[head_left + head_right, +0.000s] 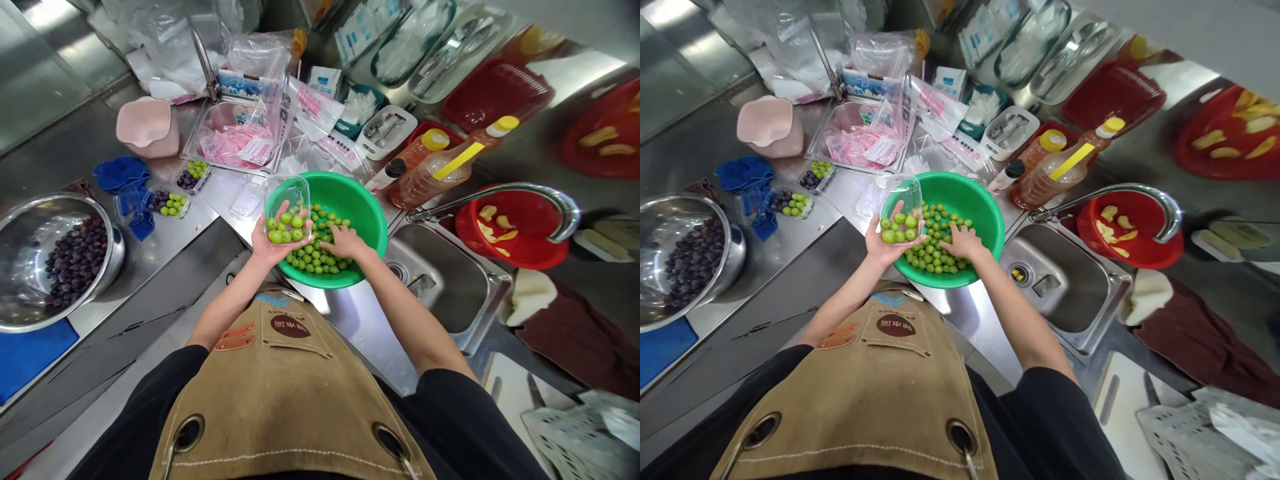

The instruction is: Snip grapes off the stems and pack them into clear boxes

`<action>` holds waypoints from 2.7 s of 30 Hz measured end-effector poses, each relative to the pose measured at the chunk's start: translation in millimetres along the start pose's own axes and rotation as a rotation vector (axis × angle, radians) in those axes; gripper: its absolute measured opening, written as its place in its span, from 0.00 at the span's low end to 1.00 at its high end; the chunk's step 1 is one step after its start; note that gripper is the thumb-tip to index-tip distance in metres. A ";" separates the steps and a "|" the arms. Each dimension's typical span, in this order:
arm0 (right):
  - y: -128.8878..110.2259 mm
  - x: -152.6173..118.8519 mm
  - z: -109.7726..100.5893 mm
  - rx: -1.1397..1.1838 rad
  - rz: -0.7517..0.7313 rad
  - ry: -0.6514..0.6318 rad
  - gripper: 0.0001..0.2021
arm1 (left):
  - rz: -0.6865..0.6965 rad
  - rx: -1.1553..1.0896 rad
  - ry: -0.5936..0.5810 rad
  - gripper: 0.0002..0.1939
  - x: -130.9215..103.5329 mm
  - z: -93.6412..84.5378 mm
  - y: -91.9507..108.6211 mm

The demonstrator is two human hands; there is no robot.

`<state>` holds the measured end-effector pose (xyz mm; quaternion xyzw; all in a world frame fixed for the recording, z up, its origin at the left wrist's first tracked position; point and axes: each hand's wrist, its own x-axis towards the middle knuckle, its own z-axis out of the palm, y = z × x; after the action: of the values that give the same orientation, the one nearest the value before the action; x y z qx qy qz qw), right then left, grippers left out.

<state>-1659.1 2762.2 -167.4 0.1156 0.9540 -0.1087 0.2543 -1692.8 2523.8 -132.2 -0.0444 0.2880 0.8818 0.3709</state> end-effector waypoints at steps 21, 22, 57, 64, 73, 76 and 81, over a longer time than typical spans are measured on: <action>-0.9 -13.4 37.2 -0.088 -0.120 -0.050 0.23 | 0.061 0.338 -0.006 0.58 -31.1 -9.4 10.3; 0.4 -11.8 36.0 -0.073 -0.121 -0.045 0.22 | 0.063 0.352 0.014 0.57 -31.3 -9.3 9.6; -58.9 -86.9 -67.8 0.451 -0.566 0.687 0.10 | -0.008 0.393 0.184 0.28 -9.7 -25.9 -11.2; -78.8 -67.1 -75.3 0.207 -0.628 0.612 0.13 | 0.023 0.483 0.124 0.35 -17.2 -24.8 -11.8; -71.9 -57.4 -85.4 0.037 -0.702 0.556 0.14 | 0.123 0.503 0.153 0.36 -16.4 -28.1 -16.7; -61.0 -68.8 -89.1 0.113 -0.672 0.597 0.14 | 0.102 0.465 0.183 0.31 -15.2 -25.8 -17.1; -33.7 -68.8 -70.7 0.265 -0.469 0.700 0.13 | 0.096 0.383 0.297 0.25 -9.8 -20.3 -16.3</action>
<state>-1642.9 2737.6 -67.4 -0.0428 0.9610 -0.2390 -0.1325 -1677.4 2515.8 -154.0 -0.0885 0.5029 0.8116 0.2838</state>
